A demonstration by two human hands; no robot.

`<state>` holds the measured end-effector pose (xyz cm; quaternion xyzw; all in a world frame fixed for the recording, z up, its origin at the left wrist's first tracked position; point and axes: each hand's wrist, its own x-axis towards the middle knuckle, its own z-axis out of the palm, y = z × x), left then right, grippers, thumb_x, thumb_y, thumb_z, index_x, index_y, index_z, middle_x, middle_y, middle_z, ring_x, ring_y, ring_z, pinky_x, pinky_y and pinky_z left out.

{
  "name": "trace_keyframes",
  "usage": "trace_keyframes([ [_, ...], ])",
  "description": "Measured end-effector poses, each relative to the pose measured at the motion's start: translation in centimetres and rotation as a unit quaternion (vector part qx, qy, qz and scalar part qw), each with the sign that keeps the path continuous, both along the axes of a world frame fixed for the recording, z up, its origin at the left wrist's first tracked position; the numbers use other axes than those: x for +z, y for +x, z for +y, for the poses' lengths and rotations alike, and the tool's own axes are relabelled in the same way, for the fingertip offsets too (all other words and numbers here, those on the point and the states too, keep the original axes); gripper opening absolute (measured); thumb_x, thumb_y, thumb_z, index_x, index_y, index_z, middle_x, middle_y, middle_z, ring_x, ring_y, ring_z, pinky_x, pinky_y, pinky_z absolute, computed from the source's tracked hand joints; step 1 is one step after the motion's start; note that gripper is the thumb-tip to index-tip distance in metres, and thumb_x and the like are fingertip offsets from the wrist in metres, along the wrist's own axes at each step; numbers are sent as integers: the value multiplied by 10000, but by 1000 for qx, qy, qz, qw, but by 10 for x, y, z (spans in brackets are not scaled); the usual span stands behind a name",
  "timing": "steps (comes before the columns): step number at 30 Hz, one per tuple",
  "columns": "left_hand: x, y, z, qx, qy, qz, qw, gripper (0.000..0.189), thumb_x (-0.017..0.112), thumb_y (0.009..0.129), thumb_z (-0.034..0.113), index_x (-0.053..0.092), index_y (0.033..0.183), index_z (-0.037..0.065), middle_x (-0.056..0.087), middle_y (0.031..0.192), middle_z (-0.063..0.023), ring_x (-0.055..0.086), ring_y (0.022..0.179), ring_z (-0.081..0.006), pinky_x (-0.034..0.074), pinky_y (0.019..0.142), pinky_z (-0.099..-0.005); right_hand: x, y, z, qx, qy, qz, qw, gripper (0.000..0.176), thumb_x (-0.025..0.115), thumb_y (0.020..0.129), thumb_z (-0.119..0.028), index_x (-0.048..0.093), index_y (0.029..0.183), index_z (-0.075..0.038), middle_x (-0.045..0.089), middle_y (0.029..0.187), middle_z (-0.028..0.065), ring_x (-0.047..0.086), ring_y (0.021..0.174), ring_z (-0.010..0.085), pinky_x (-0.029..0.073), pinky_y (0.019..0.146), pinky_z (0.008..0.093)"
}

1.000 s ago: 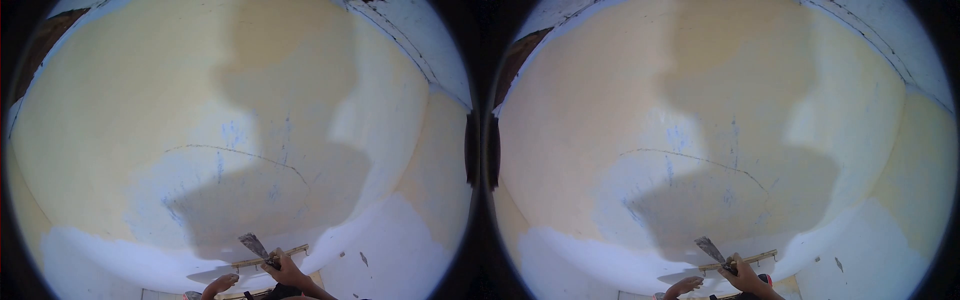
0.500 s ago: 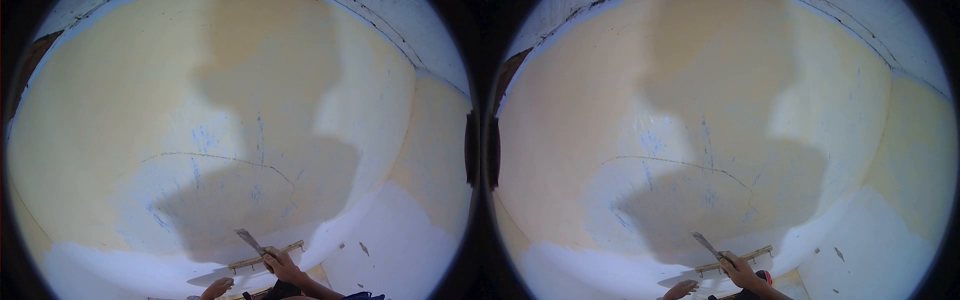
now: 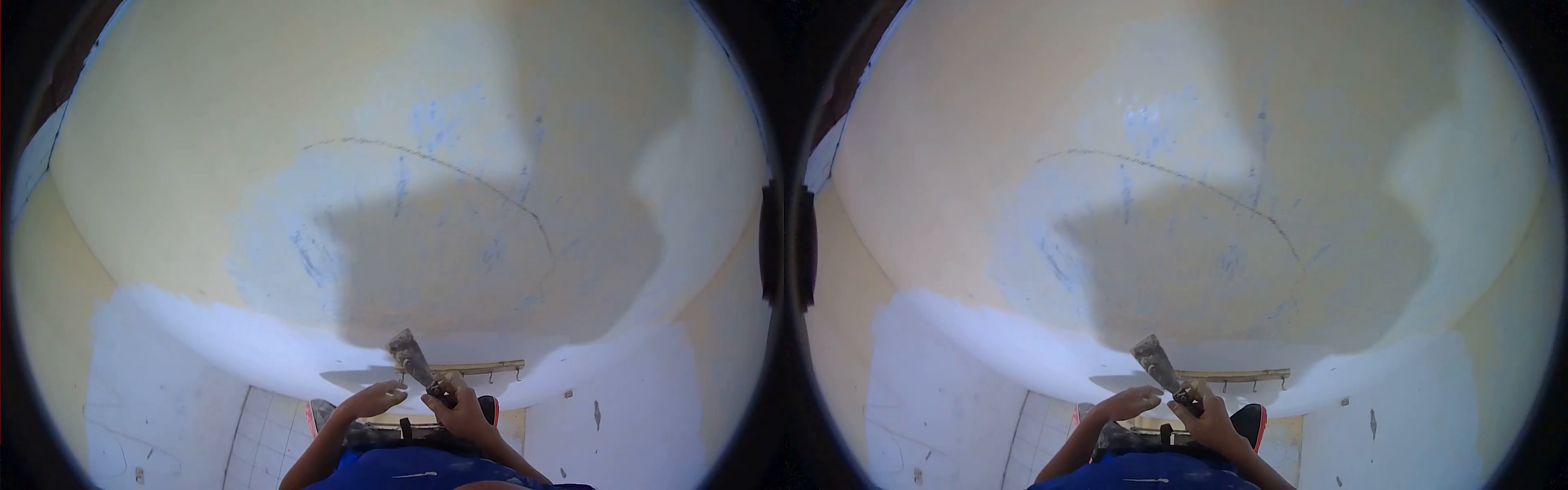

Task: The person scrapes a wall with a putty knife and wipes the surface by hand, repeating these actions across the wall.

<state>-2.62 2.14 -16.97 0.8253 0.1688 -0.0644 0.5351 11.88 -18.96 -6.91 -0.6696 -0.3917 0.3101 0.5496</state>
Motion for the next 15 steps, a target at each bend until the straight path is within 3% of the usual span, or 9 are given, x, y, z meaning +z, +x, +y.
trace_keyframes([
  [2, 32, -1, -8, 18, -36, -9, 999, 523, 606, 1060, 405, 603, 1394, 4, 678, 1308, -255, 644, 1254, -361, 502, 1057, -433, -6, -3, 1, -18, 4, 66, 998, 362, 773, 962, -108, 513, 1180, 19, 677, 862, 84, 612, 675, 82, 483, 568, 276],
  [4, 52, 1, -15, 38, 114, -131, 984, 496, 641, 1043, 297, 578, 1420, -18, 657, 1334, -250, 624, 1276, -358, 499, 1067, -432, -12, -5, 2, -40, 57, 83, 994, 344, 731, 965, -46, 472, 1188, -1, 637, 828, 78, 597, 607, 98, 479, 514, 270],
  [6, 90, 6, -15, 103, 205, -292, 929, 491, 692, 992, 195, 575, 1424, -7, 603, 1403, -285, 586, 1328, -412, 490, 1091, -464, -7, 0, 5, -62, 111, 98, 987, 346, 688, 968, 17, 431, 1196, -21, 598, 795, 72, 583, 539, 113, 476, 459, 264],
  [8, 125, 10, 4, 147, 362, -404, 827, 591, 725, 945, 152, 519, 1478, 5, 447, 1532, -356, 460, 1427, -509, 421, 1151, -563, 3, 4, 9, -115, 195, 95, 969, 342, 631, 975, 52, 392, 1201, -39, 566, 767, 67, 553, 502, 118, 463, 441, 270],
  [10, 160, 9, 25, 165, 489, -405, 755, 742, 748, 928, 217, 417, 1561, 16, 242, 1612, -419, 281, 1473, -640, 323, 1165, -696, 2, 12, 10, -115, 207, 69, 969, 344, 600, 986, 49, 386, 1239, -43, 553, 757, 60, 519, 473, 113, 431, 422, 267],
  [12, 177, 15, 52, 176, 576, -372, 706, 840, 729, 941, 323, 330, 1617, 24, 143, 1622, -452, 169, 1469, -709, 232, 1154, -773, 15, 16, 11, -122, 209, 84, 967, 350, 615, 990, 43, 383, 1241, -31, 563, 783, 57, 526, 521, 101, 447, 457, 263],
  [13, 184, 18, 65, 190, 575, -366, 707, 840, 729, 941, 323, 330, 1617, 24, 143, 1622, -452, 169, 1469, -709, 232, 1154, -773, 19, 14, 12, -115, 212, 84, 967, 254, 586, 1024, -20, 408, 1205, -26, 560, 779, 56, 506, 502, 106, 435, 453, 260],
  [15, 196, 32, 86, 232, 636, -344, 651, 865, 684, 961, 412, 305, 1635, 27, 111, 1634, -450, 145, 1469, -721, 190, 1141, -798, 21, 13, 11, -96, 211, 76, 970, 200, 574, 1035, -51, 432, 1175, -27, 555, 760, 57, 501, 492, 110, 434, 444, 265],
])
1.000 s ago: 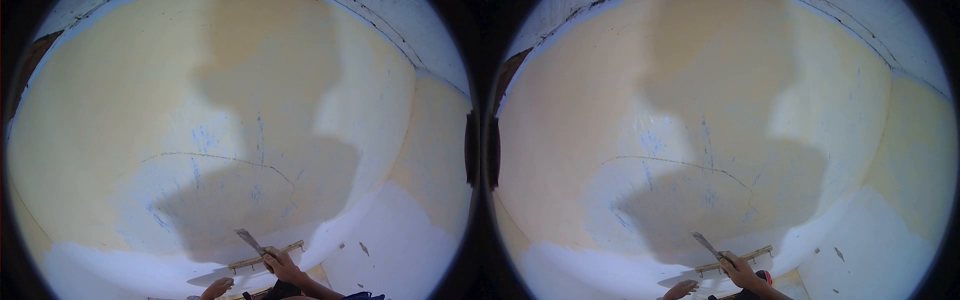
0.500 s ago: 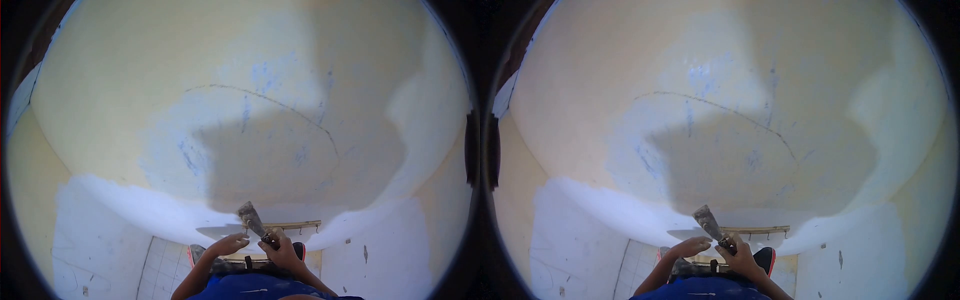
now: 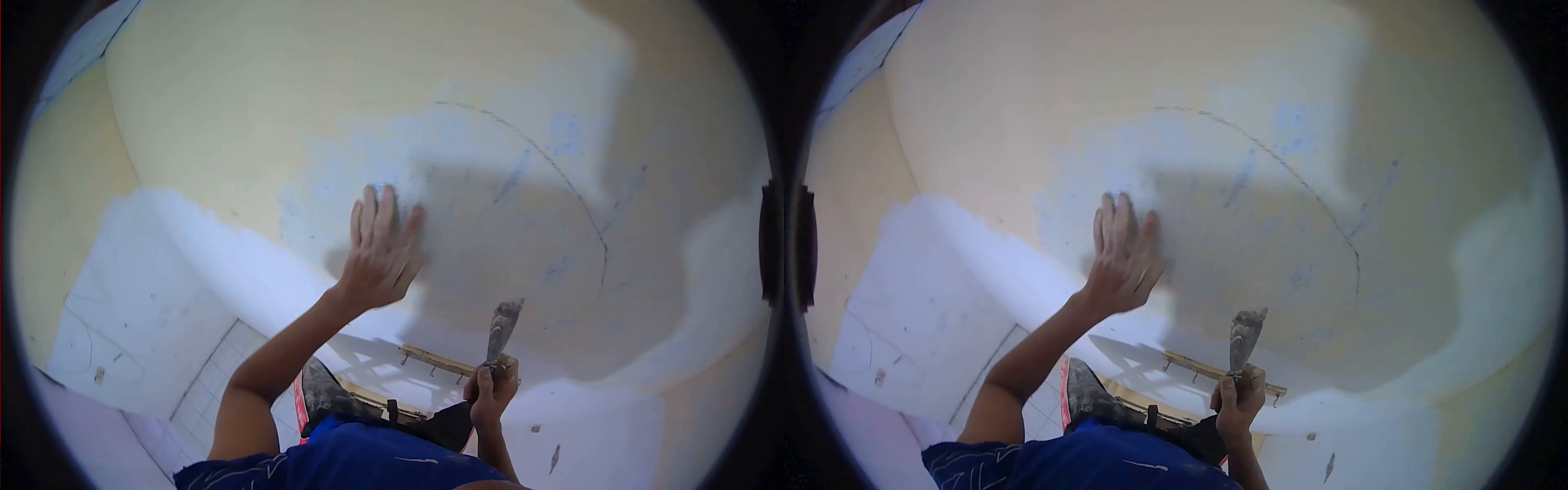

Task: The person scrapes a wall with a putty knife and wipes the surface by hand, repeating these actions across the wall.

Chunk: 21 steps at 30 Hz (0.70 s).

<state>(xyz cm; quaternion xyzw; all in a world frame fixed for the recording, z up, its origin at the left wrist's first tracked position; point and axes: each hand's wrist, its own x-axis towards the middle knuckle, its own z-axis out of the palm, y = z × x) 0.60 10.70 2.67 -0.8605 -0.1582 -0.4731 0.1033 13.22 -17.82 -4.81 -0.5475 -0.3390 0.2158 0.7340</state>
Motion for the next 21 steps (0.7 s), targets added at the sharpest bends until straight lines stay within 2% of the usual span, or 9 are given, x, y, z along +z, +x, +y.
trace_keyframes([
  [2, 7, 20, 6, 33, 35, -8, 999, 861, 638, 981, 444, 285, 1647, 30, 113, 1635, -454, 147, 1468, -721, 157, 1138, -807, -5, -1, 3, 12, 3, -11, 1000, 153, 562, 1046, -81, 457, 1144, -27, 550, 741, 57, 497, 483, 115, 433, 434, 269],
  [4, 8, 47, 5, 9, 67, -65, 996, 826, 611, 990, 477, 324, 1644, 62, 173, 1659, -403, 170, 1484, -693, 158, 1136, -809, -18, -4, 7, -31, 39, -1, 999, 210, 524, 1064, -223, 521, 1117, -19, 530, 657, 66, 470, 409, 117, 390, 361, 268],
  [8, 30, 79, -15, -46, 113, -20, 992, 710, 558, 997, 565, 442, 1617, 239, 323, 1699, -191, 278, 1541, -501, 191, 1190, -714, -17, -16, 16, -21, 17, 21, 999, 234, 502, 1070, -249, 523, 1115, -21, 533, 654, 76, 468, 402, 127, 396, 345, 272],
  [11, 40, 86, -8, -40, 168, -44, 984, 694, 553, 993, 582, 451, 1611, 282, 333, 1701, -161, 309, 1537, -463, 195, 1206, -681, -13, -18, 22, -17, 28, 36, 999, 244, 484, 1066, -256, 525, 1113, -20, 548, 666, 86, 467, 397, 134, 402, 347, 273],
  [15, 43, 67, 12, -45, 142, -72, 986, 660, 534, 1005, 559, 457, 1606, 297, 335, 1694, -188, 312, 1527, -485, 201, 1203, -678, -3, -18, 27, -17, 52, 5, 998, 238, 475, 1050, -236, 531, 1130, -19, 568, 686, 95, 477, 402, 139, 409, 350, 273],
  [17, 46, 47, 27, -11, 66, -181, 981, 638, 534, 1016, 470, 462, 1605, 237, 299, 1691, -257, 267, 1539, -525, 167, 1208, -695, -1, -19, 26, -15, 44, -1, 999, 235, 476, 1044, -225, 534, 1139, -18, 573, 692, 97, 482, 405, 140, 411, 352, 273],
  [18, 42, 36, 36, -1, 62, -182, 981, 638, 534, 1016, 470, 462, 1605, 237, 299, 1691, -257, 267, 1539, -525, 167, 1208, -695, -4, -17, 24, -23, 40, -12, 999, 239, 476, 1042, -222, 538, 1145, -15, 572, 692, 96, 487, 408, 142, 411, 352, 274],
  [20, 22, 8, 54, 67, 8, -196, 978, 701, 546, 1015, 385, 377, 1640, 118, 197, 1678, -374, 187, 1547, -584, 98, 1205, -730, -8, -16, 26, -10, 25, -16, 1000, 243, 475, 1040, -218, 543, 1151, -13, 571, 692, 95, 491, 412, 144, 411, 353, 275],
  [21, 1, -4, 58, 83, 1, -190, 978, 701, 546, 1015, 385, 377, 1640, 118, 197, 1678, -374, 187, 1547, -584, 98, 1205, -730, -11, -17, 25, -16, 16, 5, 1000, 240, 474, 1035, -208, 545, 1153, -10, 568, 692, 92, 493, 414, 144, 408, 353, 276],
])
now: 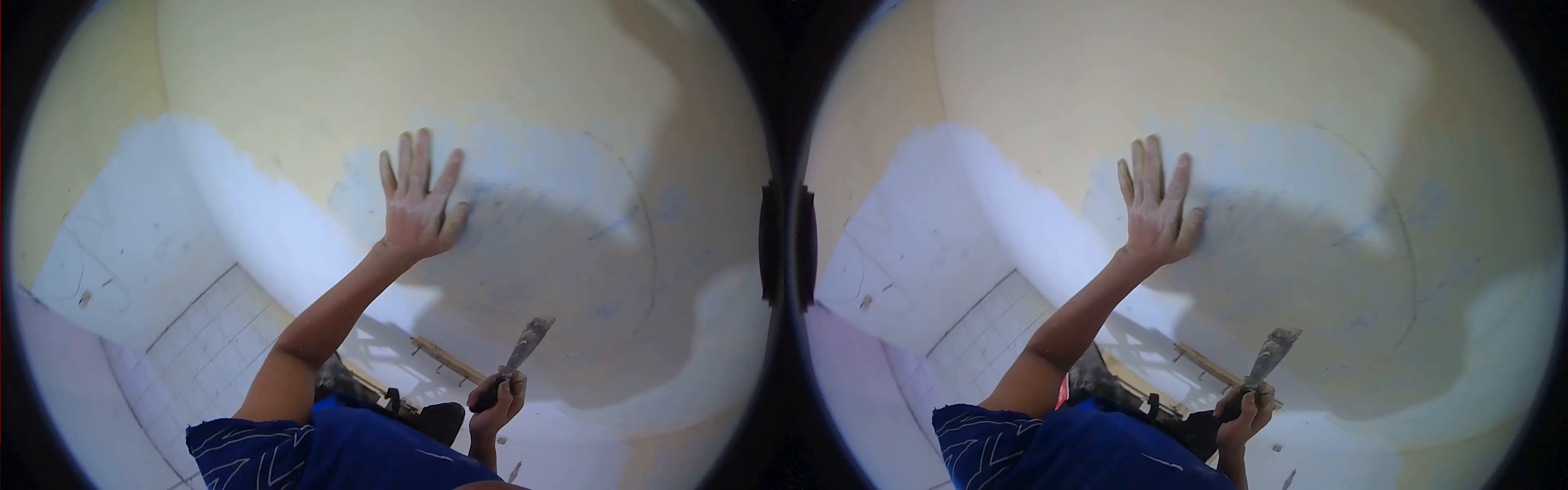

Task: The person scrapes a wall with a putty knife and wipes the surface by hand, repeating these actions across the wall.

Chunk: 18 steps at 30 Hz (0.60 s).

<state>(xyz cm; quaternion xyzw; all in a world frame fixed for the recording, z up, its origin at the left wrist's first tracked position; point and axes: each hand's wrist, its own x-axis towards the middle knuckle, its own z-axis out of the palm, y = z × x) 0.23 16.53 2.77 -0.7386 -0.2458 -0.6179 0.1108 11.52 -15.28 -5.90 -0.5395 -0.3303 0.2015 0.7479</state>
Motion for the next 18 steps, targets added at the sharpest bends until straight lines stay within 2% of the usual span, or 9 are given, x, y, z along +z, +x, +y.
trace_keyframes([
  [2, -57, -14, 1, 29, -109, -32, 993, 794, 586, 1002, 324, 262, 1659, 18, 103, 1650, -456, 137, 1537, -631, 68, 1206, -733, 0, -8, -2, 0, -15, 27, 1000, 238, 472, 1031, -198, 548, 1154, -8, 564, 692, 88, 496, 417, 145, 405, 354, 276],
  [4, -127, -28, -21, 62, -230, -10, 971, 865, 596, 1009, 326, 150, 1674, -4, 47, 1633, -485, 213, 1486, -674, 182, 1198, -722, 3, -16, 6, 12, -51, 38, 998, 135, 477, 1010, -152, 485, 1045, -22, 558, 682, 103, 493, 436, 156, 410, 386, 287],
  [6, -177, -44, -69, -108, -419, -92, 897, 709, 576, 1029, 345, 367, 1592, -32, 178, 1548, -554, 352, 1372, -724, 313, 1147, -713, -8, -17, 20, 40, -54, 41, 997, 154, 481, 999, -130, 505, 1092, -10, 576, 722, 102, 518, 469, 153, 421, 407, 284],
  [8, -294, -65, -95, -46, -370, 244, 895, 571, 528, 1069, 340, 489, 1507, -26, 392, 1505, -474, 466, 1337, -641, 427, 1122, -591, -10, -22, 29, 75, -75, -3, 994, 196, 465, 1012, -131, 533, 1152, -12, 565, 742, 83, 508, 445, 143, 418, 400, 280],
  [9, -275, -71, -104, -43, -371, 248, 894, 571, 528, 1069, 340, 489, 1507, -26, 392, 1505, -474, 466, 1337, -641, 427, 1122, -591, 0, -28, 33, 91, -91, 1, 992, 158, 470, 1017, -114, 518, 1130, -15, 568, 755, 83, 525, 480, 136, 439, 429, 281],
  [11, -196, -84, -133, -190, -646, 61, 736, 473, 491, 1100, 331, 581, 1406, -19, 594, 1407, -334, 560, 1315, -508, 468, 1103, -498, 11, -41, 40, 105, -103, -23, 989, 139, 475, 1022, -104, 510, 1123, -15, 567, 756, 80, 533, 496, 133, 449, 446, 277],
  [12, -177, -84, -131, -190, -649, 63, 734, 473, 491, 1100, 331, 581, 1406, -19, 594, 1407, -334, 560, 1315, -508, 468, 1103, -498, 14, -44, 43, 118, -115, -51, 985, 121, 480, 1026, -94, 502, 1116, -15, 566, 758, 77, 541, 512, 131, 458, 464, 274],
  [14, -143, -84, -118, -314, -584, 89, 743, 473, 470, 1117, 351, 596, 1382, -19, 666, 1358, -239, 623, 1288, -400, 493, 1077, -467, 14, -47, 47, 148, -105, -55, 982, 142, 496, 1055, -81, 469, 1171, -4, 575, 792, 79, 553, 532, 129, 478, 485, 277],
  [18, -83, -67, -114, -434, -543, 31, 718, 502, 432, 1135, 384, 617, 1377, -15, 700, 1279, -206, 649, 1234, -310, 475, 1083, -445, 16, -50, 48, 198, -128, -44, 971, 185, 500, 1082, -82, 424, 1232, -4, 585, 855, 84, 555, 531, 126, 471, 462, 271],
])
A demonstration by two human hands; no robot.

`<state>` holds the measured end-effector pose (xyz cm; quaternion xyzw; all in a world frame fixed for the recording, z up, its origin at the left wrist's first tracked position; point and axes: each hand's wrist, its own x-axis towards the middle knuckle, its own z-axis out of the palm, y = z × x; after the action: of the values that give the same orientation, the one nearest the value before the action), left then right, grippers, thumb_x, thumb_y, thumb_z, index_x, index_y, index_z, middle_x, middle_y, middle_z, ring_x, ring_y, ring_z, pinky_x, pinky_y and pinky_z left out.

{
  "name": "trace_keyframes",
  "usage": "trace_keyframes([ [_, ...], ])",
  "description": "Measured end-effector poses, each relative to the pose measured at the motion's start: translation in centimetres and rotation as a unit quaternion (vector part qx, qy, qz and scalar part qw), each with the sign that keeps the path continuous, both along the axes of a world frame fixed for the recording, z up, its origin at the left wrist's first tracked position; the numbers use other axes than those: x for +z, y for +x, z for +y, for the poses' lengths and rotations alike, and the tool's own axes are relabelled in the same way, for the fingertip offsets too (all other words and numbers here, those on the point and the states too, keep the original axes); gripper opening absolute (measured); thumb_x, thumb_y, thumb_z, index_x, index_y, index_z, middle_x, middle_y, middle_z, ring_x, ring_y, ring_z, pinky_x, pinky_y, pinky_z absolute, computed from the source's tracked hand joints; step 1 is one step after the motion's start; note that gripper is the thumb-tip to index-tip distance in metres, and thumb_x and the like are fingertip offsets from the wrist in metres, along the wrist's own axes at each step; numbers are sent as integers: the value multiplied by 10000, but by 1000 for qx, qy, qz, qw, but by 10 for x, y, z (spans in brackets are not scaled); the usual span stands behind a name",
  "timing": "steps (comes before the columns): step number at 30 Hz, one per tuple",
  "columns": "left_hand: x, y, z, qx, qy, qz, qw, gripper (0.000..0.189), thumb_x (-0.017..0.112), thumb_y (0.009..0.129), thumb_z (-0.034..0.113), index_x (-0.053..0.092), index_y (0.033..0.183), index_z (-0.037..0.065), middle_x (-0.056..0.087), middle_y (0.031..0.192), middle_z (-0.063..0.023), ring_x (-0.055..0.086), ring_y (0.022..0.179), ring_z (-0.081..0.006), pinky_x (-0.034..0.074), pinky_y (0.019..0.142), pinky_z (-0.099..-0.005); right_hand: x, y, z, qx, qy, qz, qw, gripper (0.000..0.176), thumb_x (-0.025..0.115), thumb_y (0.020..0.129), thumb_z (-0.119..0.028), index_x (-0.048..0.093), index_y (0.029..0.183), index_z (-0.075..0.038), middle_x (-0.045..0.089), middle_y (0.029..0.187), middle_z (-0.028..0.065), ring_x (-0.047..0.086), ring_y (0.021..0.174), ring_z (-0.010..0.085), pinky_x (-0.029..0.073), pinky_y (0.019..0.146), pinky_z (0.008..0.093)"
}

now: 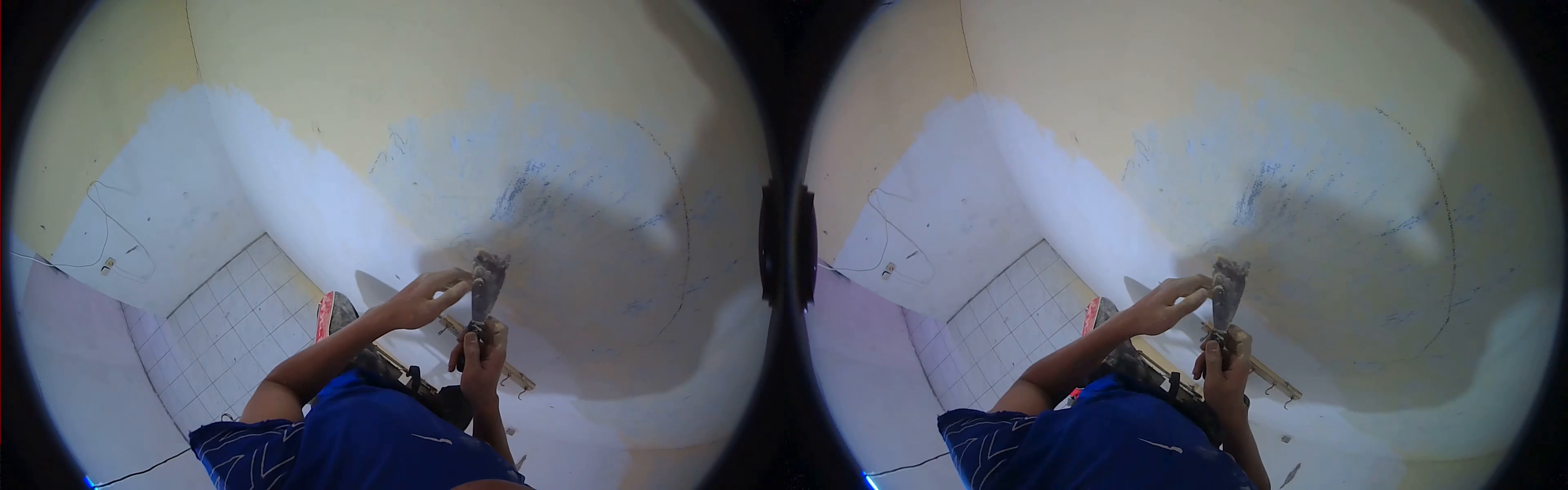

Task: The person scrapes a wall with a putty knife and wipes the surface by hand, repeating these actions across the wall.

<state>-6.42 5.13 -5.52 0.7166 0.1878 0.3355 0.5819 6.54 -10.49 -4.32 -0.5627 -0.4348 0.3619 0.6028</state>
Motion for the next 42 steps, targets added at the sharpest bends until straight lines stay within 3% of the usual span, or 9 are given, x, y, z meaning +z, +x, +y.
trace_keyframes([
  [3, 0, 20, -3, -90, -70, -36, 993, 455, 454, 1145, 348, 670, 1246, -40, 720, 1103, -103, 647, 1041, -163, 518, 968, -361, -7, 1, 0, 21, -32, 3, 999, 214, 507, 1087, -84, 411, 1260, -4, 589, 886, 88, 554, 529, 123, 459, 443, 262],
  [7, -25, 39, -23, -67, -199, -115, 971, 443, 424, 1159, 370, 657, 1063, 5, 735, 1019, -90, 640, 931, -101, 525, 856, -305, -21, 3, -10, 1, -56, 34, 998, 189, 508, 1089, -119, 451, 1230, -8, 572, 796, 70, 541, 511, 125, 446, 431, 269],
  [12, -23, 43, -8, -41, -334, -222, 915, 462, 363, 1157, 455, 569, 1108, 44, 716, 905, -103, 723, 812, -195, 581, 787, -346, -11, 15, -10, 104, -153, 104, 977, 209, 454, 1111, -226, 486, 1133, -21, 539, 699, 59, 528, 506, 134, 442, 443, 271],
  [14, -11, 45, -3, -23, -335, -232, 913, 446, 367, 1155, 456, 552, 1106, 53, 687, 853, -91, 712, 725, -195, 585, 714, -340, -4, 13, 3, 179, -154, 75, 969, 247, 419, 1120, -270, 470, 1077, -33, 525, 690, 59, 507, 502, 136, 432, 444, 278],
  [21, 58, 56, 2, 34, -229, -194, 953, 418, 409, 1153, 418, 532, 987, 54, 559, 633, -42, 584, 484, -141, 494, 461, -303, 9, -16, 32, 111, -44, 94, 988, 213, 406, 1140, -240, 446, 1018, -70, 446, 663, 3, 437, 507, 90, 377, 447, 275],
  [28, 155, 81, 9, 12, -103, -153, 983, 406, 489, 1134, 378, 550, 909, 46, 540, 630, -13, 578, 464, -119, 475, 419, -309, 68, -8, 49, 98, 118, 136, 979, 305, 392, 1152, -360, 434, 1051, -76, 416, 616, -3, 348, 451, 76, 302, 397, 269],
  [32, 172, 83, 9, 3, -114, -177, 978, 397, 529, 1120, 375, 592, 903, 48, 560, 616, -8, 590, 453, -116, 472, 405, -293, 88, -9, 39, 166, 103, 247, 949, 311, 379, 1155, -375, 413, 1019, -97, 409, 611, -1, 316, 447, 73, 270, 398, 266],
  [33, 175, 82, 10, 0, -120, -175, 977, 396, 545, 1113, 380, 627, 907, 52, 577, 613, -5, 585, 447, -111, 477, 412, -274, 95, -12, 39, 166, 96, 224, 956, 348, 384, 1142, -453, 425, 1011, -133, 373, 556, 23, 244, 399, 88, 225, 381, 279],
  [42, 221, 77, 6, 27, -125, -183, 975, 394, 572, 1103, 365, 634, 835, 82, 584, 584, -5, 544, 407, -101, 445, 388, -278, 142, -22, 48, 143, 90, 219, 961, 331, 426, 1137, -435, 415, 975, -147, 375, 546, 11, 221, 406, 84, 194, 398, 282],
])
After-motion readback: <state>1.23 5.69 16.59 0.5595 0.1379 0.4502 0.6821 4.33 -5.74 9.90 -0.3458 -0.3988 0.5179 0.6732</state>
